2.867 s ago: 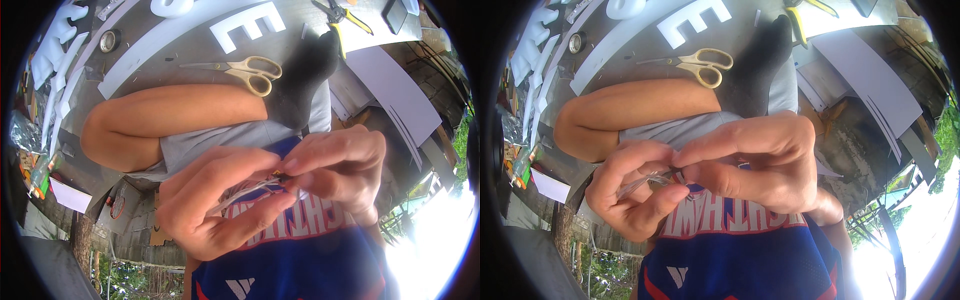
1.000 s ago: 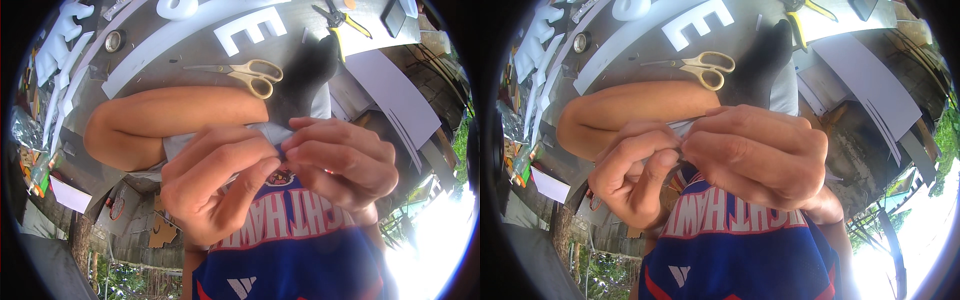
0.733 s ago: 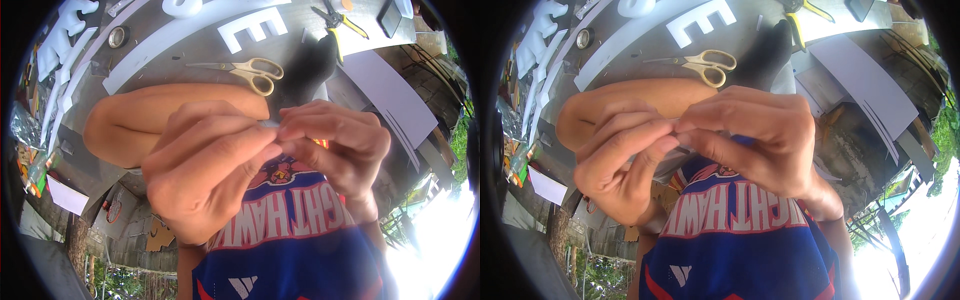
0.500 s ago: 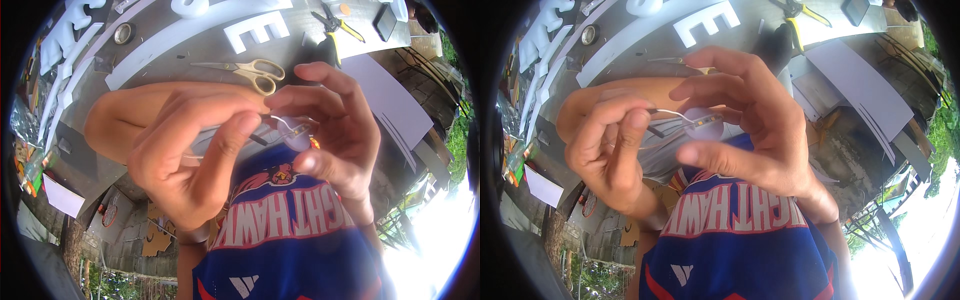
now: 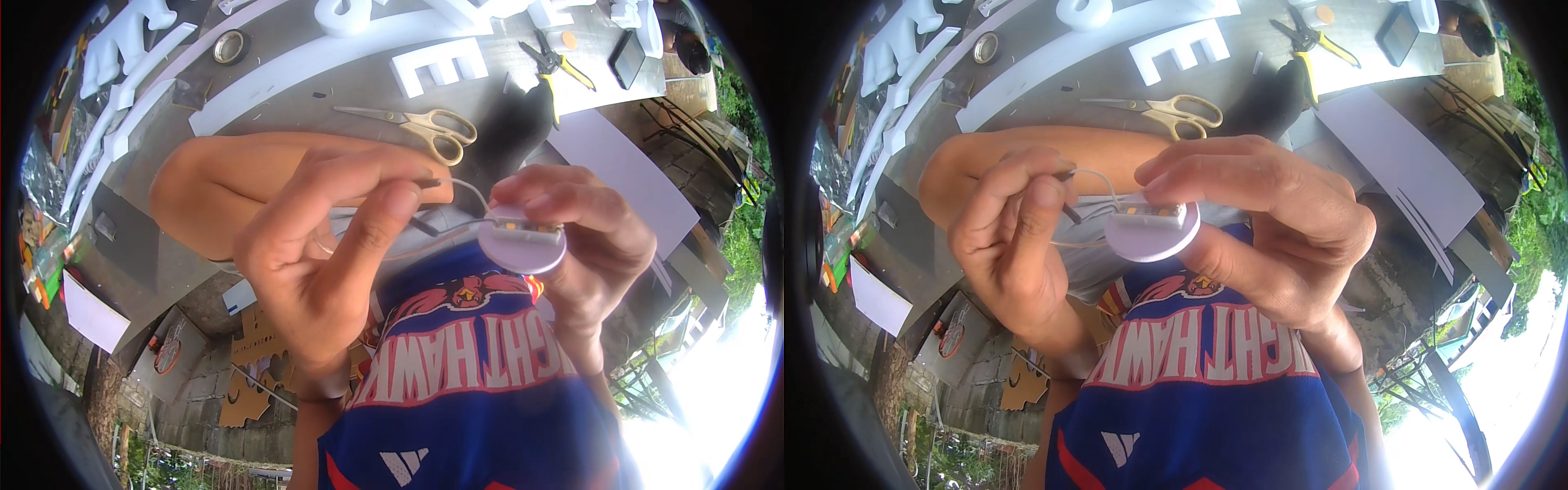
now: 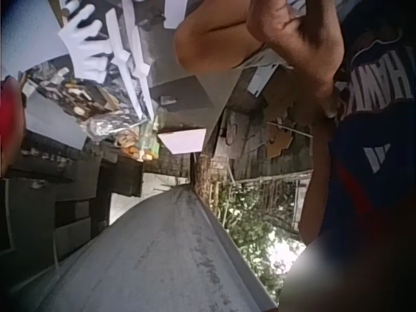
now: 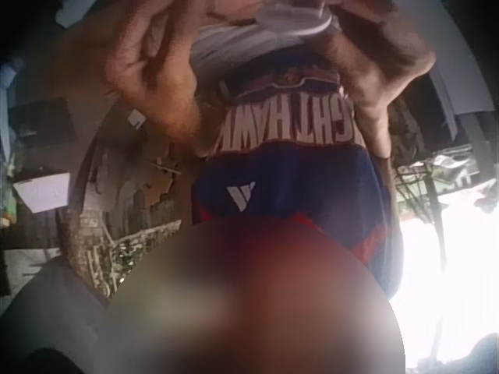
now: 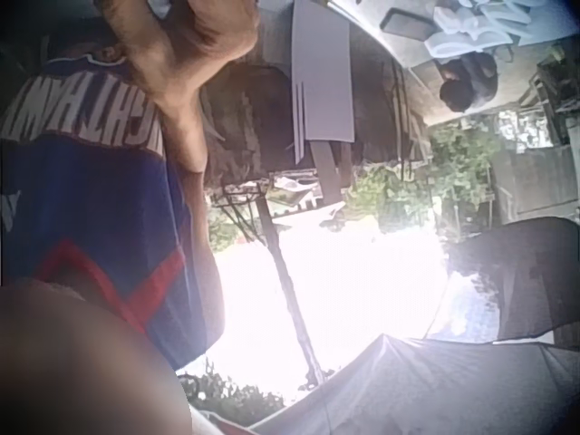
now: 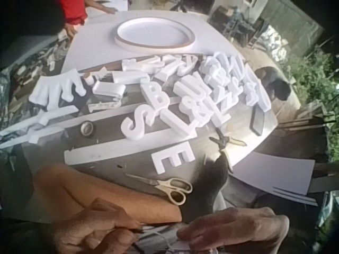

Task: Wiring and taping LED components into plastic letter signs.

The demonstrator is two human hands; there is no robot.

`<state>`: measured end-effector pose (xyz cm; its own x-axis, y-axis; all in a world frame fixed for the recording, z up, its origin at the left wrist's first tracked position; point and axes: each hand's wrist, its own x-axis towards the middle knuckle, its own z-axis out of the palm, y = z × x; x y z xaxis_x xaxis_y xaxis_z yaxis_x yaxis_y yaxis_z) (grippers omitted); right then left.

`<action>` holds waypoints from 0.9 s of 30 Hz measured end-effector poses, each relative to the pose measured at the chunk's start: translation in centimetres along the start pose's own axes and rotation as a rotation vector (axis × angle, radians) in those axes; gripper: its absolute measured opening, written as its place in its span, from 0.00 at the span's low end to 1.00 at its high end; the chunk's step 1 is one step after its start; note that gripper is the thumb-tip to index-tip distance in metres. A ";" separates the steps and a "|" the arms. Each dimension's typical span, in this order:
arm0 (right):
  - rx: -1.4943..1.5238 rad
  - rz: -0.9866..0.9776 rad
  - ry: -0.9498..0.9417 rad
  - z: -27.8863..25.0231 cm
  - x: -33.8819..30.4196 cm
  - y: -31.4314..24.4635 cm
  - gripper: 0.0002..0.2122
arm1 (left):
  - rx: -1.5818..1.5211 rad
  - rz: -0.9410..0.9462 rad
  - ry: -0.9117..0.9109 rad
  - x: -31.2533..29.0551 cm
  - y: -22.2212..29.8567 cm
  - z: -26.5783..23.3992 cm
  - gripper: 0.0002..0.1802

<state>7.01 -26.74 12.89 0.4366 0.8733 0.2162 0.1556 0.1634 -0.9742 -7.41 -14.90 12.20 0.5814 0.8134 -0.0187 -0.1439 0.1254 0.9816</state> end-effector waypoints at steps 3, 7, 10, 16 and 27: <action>-0.001 0.065 0.032 0.2 -0.2 -0.6 0.11 | 0.031 0.004 -0.046 -0.1 0.4 -0.4 0.10; -0.004 0.077 0.023 0.0 -0.5 -0.9 0.09 | 0.069 0.140 -0.130 -0.3 0.0 -1.3 0.13; -0.041 0.042 -0.036 -0.5 -0.4 -1.1 0.09 | 0.102 0.137 -0.118 -0.7 0.2 -1.5 0.14; 0.109 0.155 -0.010 0.6 -0.3 -1.7 0.15 | 0.181 0.247 -0.041 -0.9 0.2 -0.9 0.09; 0.364 0.379 0.152 2.8 0.1 -2.6 0.22 | 0.055 0.335 0.125 -1.1 -0.6 -0.7 0.10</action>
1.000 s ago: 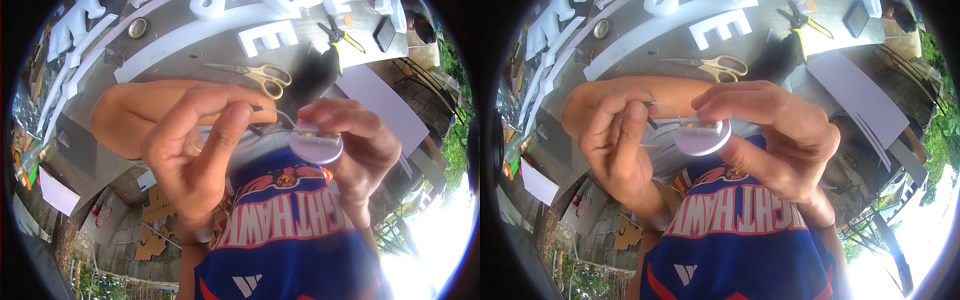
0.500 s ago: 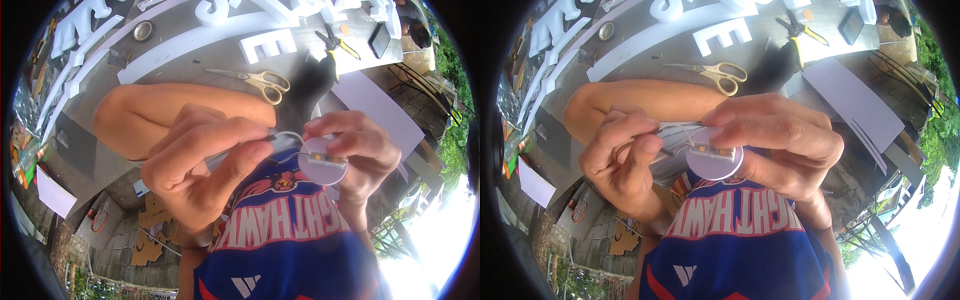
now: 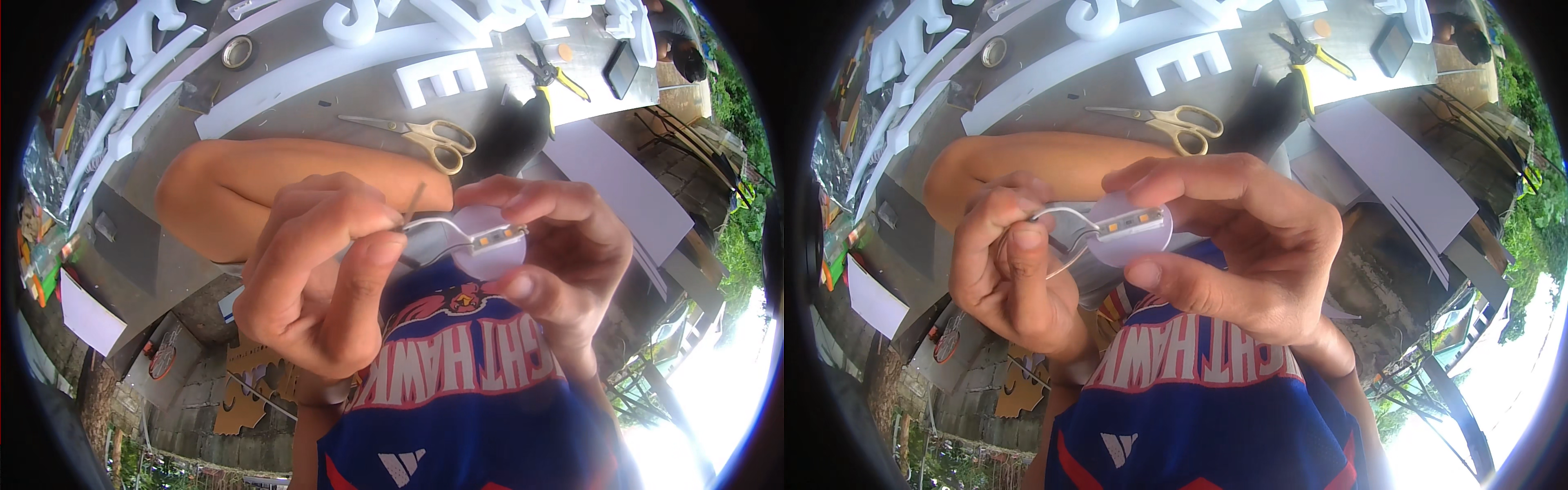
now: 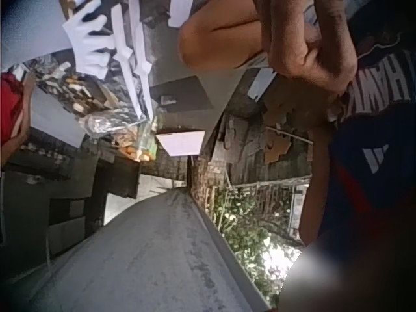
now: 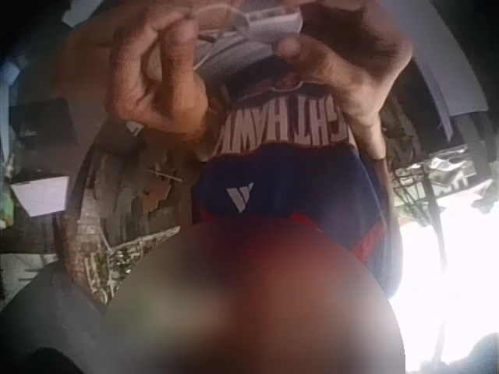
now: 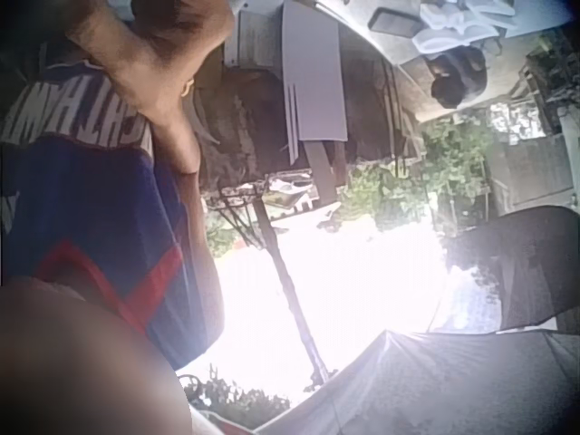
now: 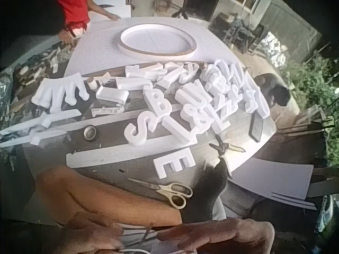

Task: Wiring and taping LED components into plastic letter signs.

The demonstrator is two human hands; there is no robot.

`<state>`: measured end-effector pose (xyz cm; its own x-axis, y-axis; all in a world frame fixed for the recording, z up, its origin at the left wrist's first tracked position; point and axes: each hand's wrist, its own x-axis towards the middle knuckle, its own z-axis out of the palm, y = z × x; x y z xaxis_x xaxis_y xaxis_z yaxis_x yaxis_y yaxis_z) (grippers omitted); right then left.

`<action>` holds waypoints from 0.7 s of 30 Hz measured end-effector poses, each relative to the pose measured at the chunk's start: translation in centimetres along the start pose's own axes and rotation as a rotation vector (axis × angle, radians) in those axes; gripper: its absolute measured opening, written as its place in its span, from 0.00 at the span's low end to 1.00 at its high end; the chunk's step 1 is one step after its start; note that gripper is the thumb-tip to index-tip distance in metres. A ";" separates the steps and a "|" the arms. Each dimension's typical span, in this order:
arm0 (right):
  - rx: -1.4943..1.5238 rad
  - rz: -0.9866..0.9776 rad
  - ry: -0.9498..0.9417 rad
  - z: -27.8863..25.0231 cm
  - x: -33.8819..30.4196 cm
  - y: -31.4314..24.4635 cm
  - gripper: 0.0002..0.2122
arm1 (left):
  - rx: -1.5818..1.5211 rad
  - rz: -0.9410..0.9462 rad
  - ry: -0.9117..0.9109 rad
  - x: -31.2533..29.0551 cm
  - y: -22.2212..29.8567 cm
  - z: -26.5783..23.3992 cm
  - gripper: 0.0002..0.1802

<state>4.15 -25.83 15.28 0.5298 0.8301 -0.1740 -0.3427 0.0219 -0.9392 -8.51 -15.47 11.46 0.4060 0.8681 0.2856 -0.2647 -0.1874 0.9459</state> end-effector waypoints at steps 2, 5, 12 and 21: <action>-0.033 0.043 0.036 0.0 0.2 -0.8 0.21 | 0.012 -0.013 -0.009 0.0 -0.1 -0.2 0.10; -0.112 -0.050 -0.007 -0.4 0.4 -0.7 0.22 | 0.049 -0.077 -0.024 0.0 0.6 -0.1 0.09; -0.311 -0.286 -0.139 -1.6 0.6 -0.2 0.19 | 0.078 -0.035 -0.071 0.3 -0.2 -0.2 0.08; 0.000 0.007 0.051 -0.1 1.2 0.4 0.14 | 0.157 0.001 -0.027 0.0 -0.8 -0.4 0.06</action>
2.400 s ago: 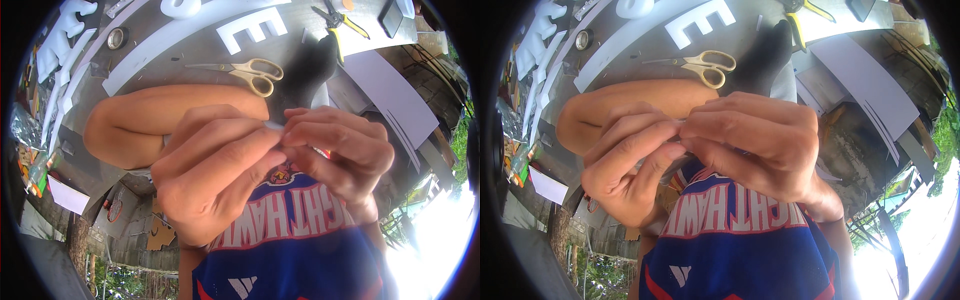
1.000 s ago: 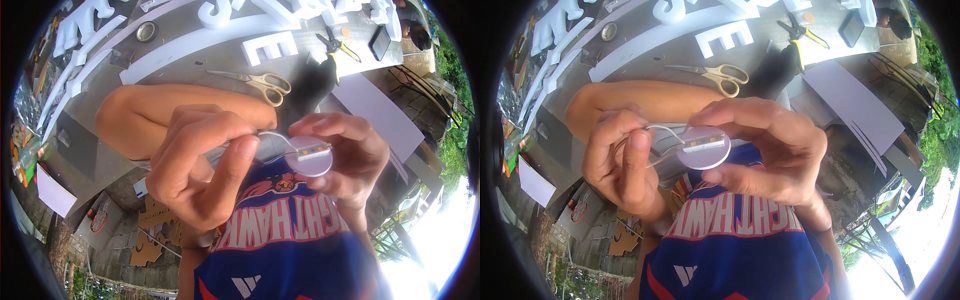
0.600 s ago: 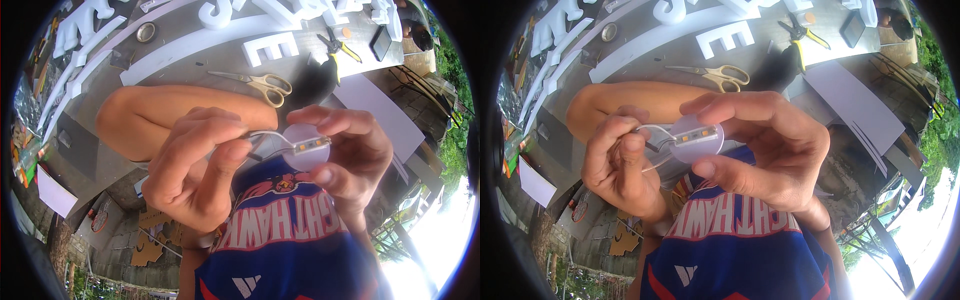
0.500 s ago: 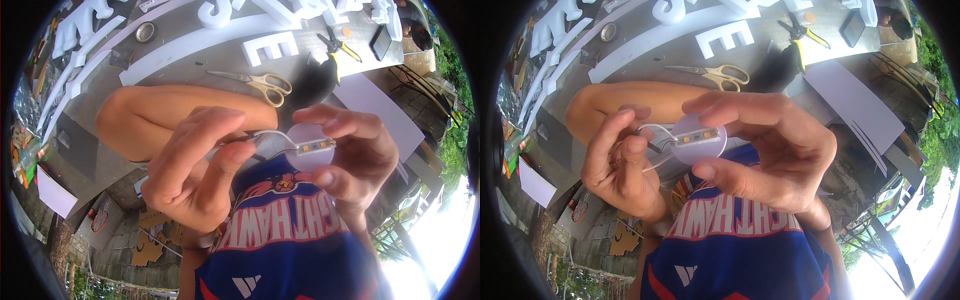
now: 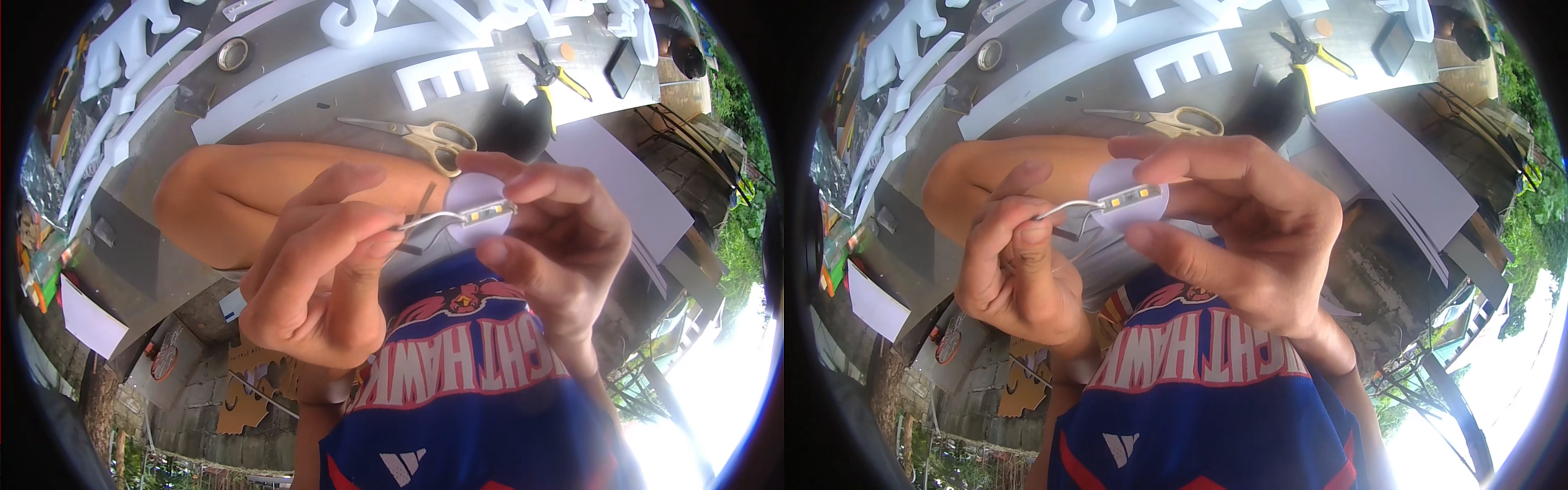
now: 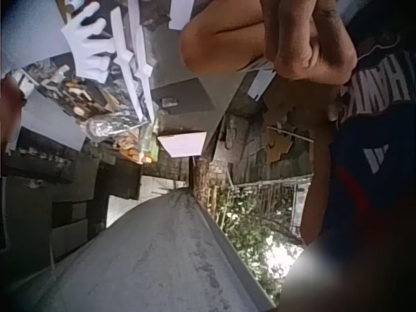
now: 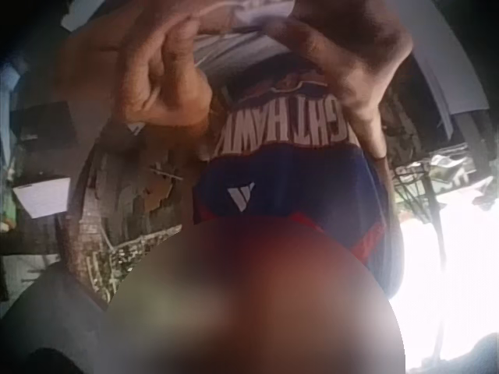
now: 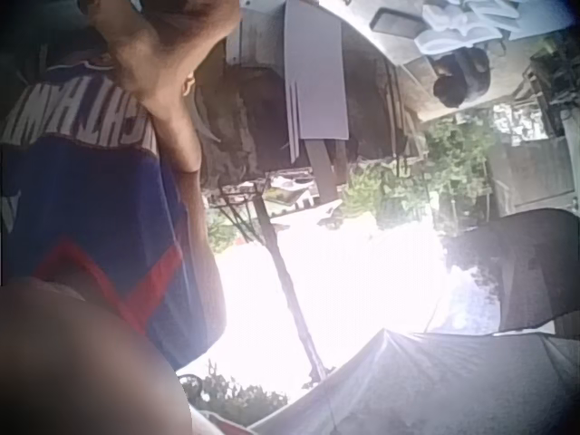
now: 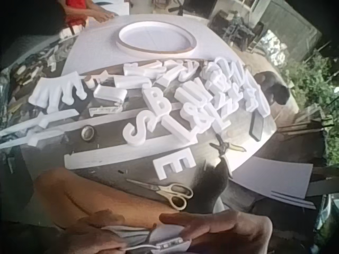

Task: Wiring and taping LED components into plastic letter signs.

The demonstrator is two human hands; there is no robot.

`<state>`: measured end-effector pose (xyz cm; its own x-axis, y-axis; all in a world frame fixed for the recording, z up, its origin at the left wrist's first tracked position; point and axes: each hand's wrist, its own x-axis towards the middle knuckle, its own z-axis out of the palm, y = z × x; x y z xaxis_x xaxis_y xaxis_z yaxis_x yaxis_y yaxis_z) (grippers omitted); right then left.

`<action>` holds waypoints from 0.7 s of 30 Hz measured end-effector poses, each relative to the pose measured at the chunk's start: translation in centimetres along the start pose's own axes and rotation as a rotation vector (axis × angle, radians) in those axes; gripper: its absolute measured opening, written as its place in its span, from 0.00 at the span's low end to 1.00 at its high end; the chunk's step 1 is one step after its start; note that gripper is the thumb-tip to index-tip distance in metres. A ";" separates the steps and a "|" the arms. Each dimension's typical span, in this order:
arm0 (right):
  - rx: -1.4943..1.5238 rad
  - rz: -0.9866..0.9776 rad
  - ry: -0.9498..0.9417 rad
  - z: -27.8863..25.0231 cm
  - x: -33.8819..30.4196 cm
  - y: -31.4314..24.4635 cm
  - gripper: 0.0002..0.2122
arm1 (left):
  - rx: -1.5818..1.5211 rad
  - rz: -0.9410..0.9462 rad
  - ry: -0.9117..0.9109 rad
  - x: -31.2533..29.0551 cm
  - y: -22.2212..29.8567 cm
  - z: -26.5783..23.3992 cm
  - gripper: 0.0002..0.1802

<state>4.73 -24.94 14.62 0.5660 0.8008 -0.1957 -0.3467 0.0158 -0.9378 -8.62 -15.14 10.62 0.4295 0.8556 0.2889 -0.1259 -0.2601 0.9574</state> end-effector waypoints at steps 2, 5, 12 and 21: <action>0.008 0.027 0.025 -0.2 0.4 0.4 0.14 | 0.024 0.028 -0.024 0.4 -0.6 0.0 0.06; 0.037 0.045 0.052 -0.6 1.0 1.0 0.15 | 0.040 -0.027 -0.032 0.8 -1.2 0.3 0.05; -0.011 0.088 0.070 -1.0 2.8 2.1 0.15 | -0.022 -0.316 -0.144 2.7 -1.9 -0.5 0.14; -0.036 0.129 0.068 -0.8 6.0 2.9 0.15 | 0.245 0.095 -0.444 6.2 -5.1 -1.4 0.26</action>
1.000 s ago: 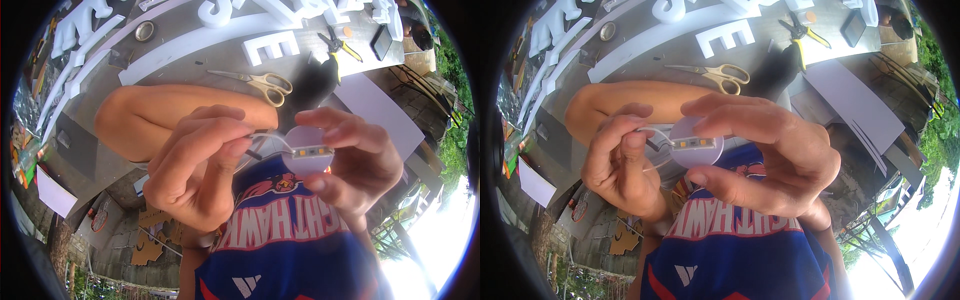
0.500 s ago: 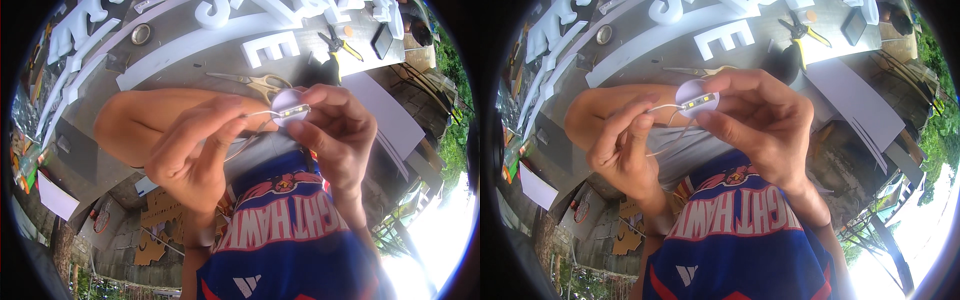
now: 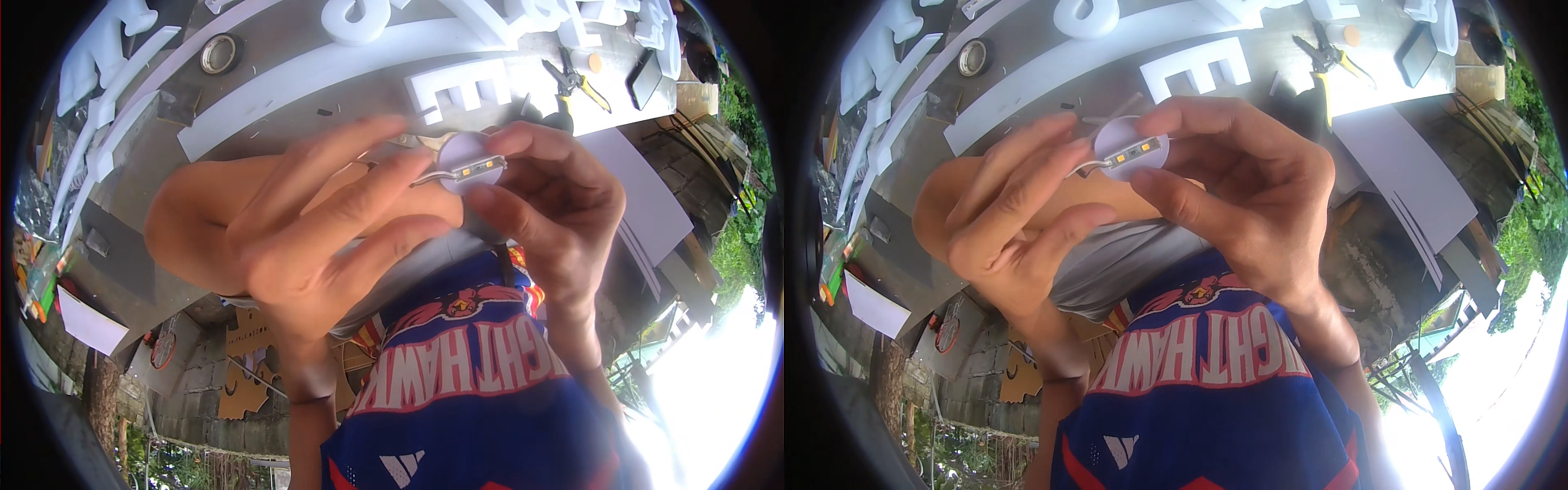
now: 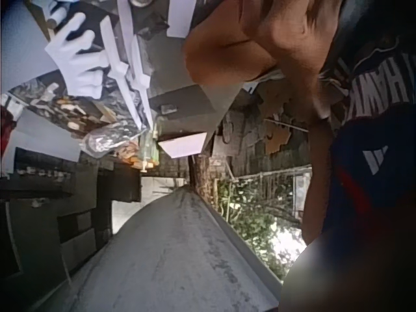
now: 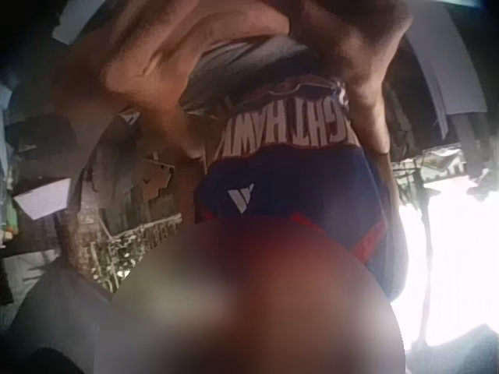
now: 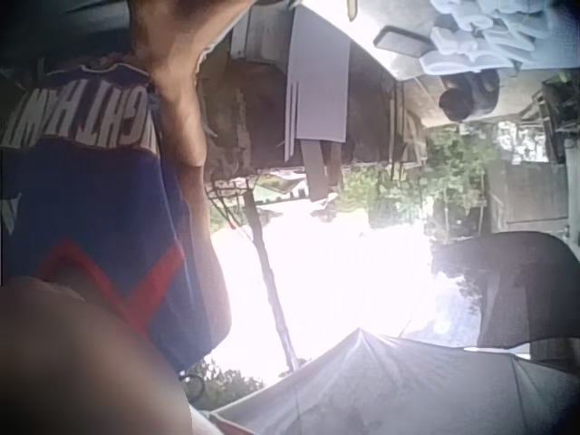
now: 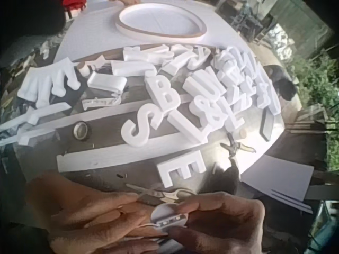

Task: Wiring and taping LED components into plastic letter signs.

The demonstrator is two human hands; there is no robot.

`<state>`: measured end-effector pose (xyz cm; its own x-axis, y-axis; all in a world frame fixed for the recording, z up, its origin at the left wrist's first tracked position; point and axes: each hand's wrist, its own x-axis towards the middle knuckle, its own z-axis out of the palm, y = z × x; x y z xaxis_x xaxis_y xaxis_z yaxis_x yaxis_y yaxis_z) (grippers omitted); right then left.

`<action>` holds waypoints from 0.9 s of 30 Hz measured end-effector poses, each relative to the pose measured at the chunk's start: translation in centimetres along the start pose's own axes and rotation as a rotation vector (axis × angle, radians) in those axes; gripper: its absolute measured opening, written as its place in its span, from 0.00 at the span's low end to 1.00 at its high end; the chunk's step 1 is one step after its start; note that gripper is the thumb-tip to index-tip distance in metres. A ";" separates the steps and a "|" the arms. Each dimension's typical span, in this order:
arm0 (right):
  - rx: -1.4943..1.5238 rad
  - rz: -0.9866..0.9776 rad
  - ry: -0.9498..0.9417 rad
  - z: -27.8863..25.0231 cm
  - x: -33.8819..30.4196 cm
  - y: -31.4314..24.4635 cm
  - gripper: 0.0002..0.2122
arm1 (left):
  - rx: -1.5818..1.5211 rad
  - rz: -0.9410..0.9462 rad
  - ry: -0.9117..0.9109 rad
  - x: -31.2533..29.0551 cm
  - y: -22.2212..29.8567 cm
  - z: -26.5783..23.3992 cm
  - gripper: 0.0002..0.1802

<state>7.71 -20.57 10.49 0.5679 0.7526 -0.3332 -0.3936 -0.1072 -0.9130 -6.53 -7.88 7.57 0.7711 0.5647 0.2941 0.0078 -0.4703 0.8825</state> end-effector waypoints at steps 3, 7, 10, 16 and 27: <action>-0.065 0.031 -0.015 0.1 1.6 0.0 0.15 | 0.279 0.175 -0.027 2.2 -1.4 -0.3 0.21; -0.007 0.074 -0.056 0.4 4.4 0.6 0.16 | 0.445 0.341 0.058 3.7 -3.5 -0.1 0.14; 0.022 0.127 -0.068 1.7 6.2 0.5 0.17 | 0.403 0.209 0.057 4.0 -3.7 -0.5 0.12; 0.085 0.216 -0.060 2.2 8.4 1.8 0.14 | 0.218 0.018 -0.051 4.6 -5.0 -0.9 0.08; 0.185 0.369 -0.171 2.5 9.4 2.9 0.27 | -0.371 -0.591 -0.244 4.3 -5.6 -3.5 0.09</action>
<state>10.10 -12.18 5.31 0.2433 0.7839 -0.5712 -0.6789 -0.2830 -0.6775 -5.47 -0.42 5.15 0.8249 0.4659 -0.3201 0.2829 0.1500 0.9473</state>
